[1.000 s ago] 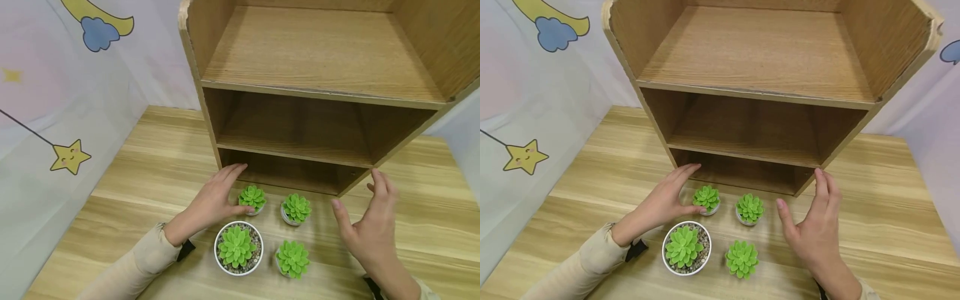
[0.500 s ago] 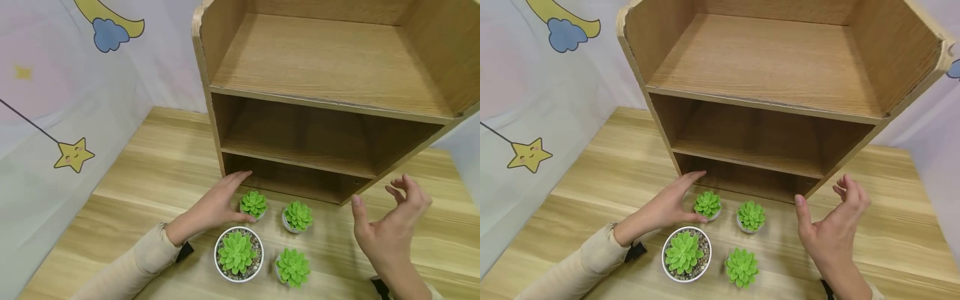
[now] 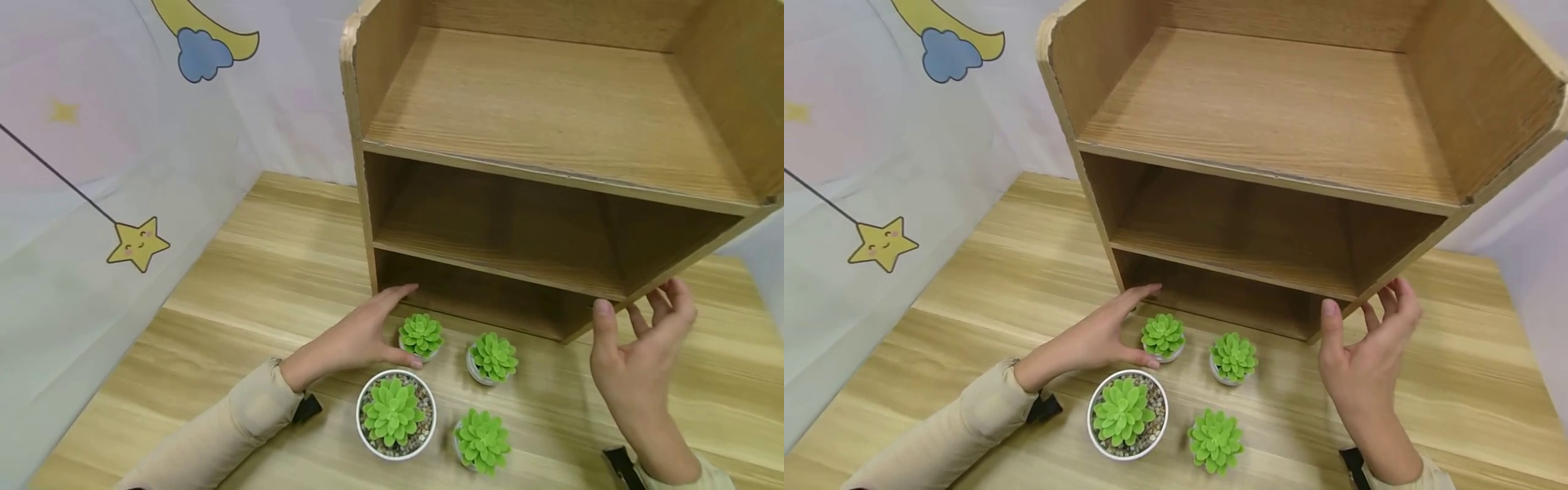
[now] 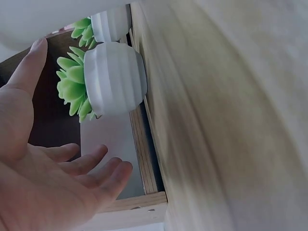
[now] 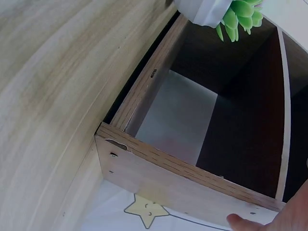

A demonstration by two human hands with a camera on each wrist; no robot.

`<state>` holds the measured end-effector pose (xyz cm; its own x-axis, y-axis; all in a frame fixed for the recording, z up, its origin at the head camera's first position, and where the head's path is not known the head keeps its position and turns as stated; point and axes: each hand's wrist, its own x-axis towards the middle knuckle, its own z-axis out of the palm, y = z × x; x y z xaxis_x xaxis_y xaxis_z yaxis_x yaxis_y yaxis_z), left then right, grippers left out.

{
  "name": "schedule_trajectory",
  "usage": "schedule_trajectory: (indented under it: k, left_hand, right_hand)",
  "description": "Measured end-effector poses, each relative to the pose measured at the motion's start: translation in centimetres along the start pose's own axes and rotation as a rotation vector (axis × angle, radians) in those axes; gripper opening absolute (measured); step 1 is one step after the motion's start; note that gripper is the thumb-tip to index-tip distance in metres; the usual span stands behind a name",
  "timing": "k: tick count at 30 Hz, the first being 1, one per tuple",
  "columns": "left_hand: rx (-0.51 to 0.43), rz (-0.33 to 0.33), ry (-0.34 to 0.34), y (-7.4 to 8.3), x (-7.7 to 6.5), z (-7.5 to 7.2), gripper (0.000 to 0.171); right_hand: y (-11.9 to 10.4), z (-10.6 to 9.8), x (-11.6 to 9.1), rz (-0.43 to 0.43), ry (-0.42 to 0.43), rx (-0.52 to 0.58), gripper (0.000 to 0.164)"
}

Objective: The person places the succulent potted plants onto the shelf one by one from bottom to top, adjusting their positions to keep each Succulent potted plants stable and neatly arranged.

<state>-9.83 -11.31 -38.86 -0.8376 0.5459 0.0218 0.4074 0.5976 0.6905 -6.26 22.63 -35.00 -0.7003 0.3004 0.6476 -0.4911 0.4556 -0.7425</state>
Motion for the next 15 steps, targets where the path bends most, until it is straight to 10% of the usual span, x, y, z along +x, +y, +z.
schedule_trajectory:
  k: [15]
  left_hand:
    - [-0.020,-0.027,-0.057,-0.25,-0.04,-0.35,0.120]
  right_hand:
    - [0.50,0.24,0.74,0.071,-0.025,-0.097,0.052]
